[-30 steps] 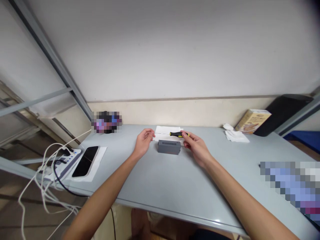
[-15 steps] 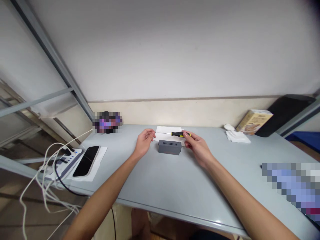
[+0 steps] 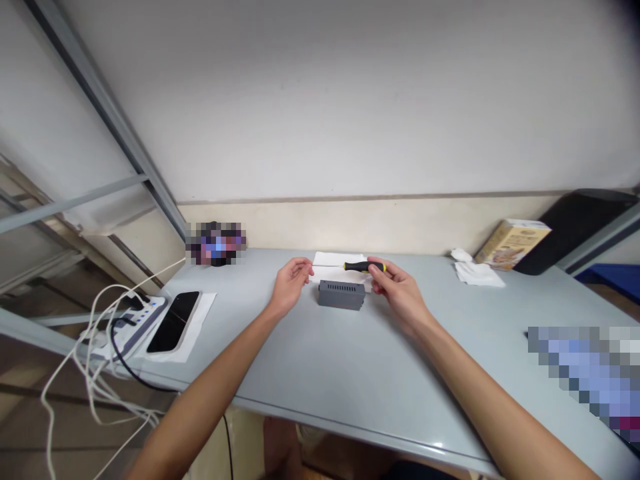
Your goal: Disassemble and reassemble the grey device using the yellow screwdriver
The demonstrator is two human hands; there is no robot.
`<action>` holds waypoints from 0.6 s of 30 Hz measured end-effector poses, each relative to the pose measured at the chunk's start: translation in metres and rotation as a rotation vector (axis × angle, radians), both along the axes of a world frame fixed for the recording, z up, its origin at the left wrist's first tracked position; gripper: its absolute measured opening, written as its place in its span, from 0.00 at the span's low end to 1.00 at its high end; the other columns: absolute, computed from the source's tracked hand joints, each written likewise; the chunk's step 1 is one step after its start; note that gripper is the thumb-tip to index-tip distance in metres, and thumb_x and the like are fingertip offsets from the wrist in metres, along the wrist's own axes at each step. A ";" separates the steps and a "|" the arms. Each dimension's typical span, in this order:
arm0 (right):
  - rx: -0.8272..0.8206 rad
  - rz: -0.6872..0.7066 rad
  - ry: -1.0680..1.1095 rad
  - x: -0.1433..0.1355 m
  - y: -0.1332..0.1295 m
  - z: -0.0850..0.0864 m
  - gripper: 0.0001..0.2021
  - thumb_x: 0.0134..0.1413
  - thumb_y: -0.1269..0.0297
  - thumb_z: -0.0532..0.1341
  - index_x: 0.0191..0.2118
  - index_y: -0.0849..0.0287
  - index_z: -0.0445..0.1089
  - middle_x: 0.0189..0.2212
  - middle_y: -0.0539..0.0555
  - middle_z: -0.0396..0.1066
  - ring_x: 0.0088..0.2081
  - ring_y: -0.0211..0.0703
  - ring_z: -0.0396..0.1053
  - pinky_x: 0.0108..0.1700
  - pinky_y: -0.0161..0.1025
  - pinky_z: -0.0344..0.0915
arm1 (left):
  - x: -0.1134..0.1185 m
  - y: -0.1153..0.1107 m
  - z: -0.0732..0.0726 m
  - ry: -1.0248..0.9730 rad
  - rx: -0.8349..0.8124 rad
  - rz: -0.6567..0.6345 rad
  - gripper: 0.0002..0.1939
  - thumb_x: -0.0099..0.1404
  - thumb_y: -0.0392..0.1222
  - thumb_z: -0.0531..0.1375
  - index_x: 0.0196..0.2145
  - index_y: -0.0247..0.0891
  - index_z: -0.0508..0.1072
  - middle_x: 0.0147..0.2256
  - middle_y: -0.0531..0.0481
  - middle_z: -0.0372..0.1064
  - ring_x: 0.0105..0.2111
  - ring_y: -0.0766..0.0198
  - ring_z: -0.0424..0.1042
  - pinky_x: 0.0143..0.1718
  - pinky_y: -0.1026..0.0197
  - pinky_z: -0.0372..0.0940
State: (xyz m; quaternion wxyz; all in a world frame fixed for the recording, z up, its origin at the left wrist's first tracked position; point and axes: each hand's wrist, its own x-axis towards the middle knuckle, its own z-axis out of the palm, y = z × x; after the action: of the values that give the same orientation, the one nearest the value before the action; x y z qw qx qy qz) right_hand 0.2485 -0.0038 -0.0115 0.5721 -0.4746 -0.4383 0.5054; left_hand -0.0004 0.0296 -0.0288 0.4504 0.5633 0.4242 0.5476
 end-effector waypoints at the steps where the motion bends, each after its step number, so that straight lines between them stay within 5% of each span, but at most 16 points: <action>1: 0.002 0.003 0.004 0.000 0.000 0.001 0.30 0.43 0.42 0.75 0.50 0.54 0.79 0.24 0.45 0.60 0.28 0.38 0.57 0.33 0.39 0.55 | 0.000 0.000 0.000 0.004 -0.005 0.004 0.19 0.63 0.56 0.67 0.40 0.37 0.73 0.31 0.51 0.72 0.27 0.68 0.66 0.33 0.63 0.64; 18: -0.005 -0.008 0.086 0.002 0.001 -0.001 0.30 0.42 0.44 0.77 0.50 0.55 0.79 0.25 0.44 0.60 0.27 0.35 0.57 0.31 0.36 0.55 | 0.001 -0.004 0.007 -0.007 -0.052 -0.032 0.21 0.61 0.57 0.69 0.40 0.36 0.75 0.32 0.51 0.72 0.28 0.68 0.65 0.34 0.62 0.62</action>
State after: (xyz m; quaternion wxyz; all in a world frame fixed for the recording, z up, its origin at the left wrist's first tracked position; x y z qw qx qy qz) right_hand 0.2506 -0.0023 -0.0127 0.5912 -0.4555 -0.4100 0.5243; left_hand 0.0006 0.0256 -0.0215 0.4749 0.5564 0.4276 0.5311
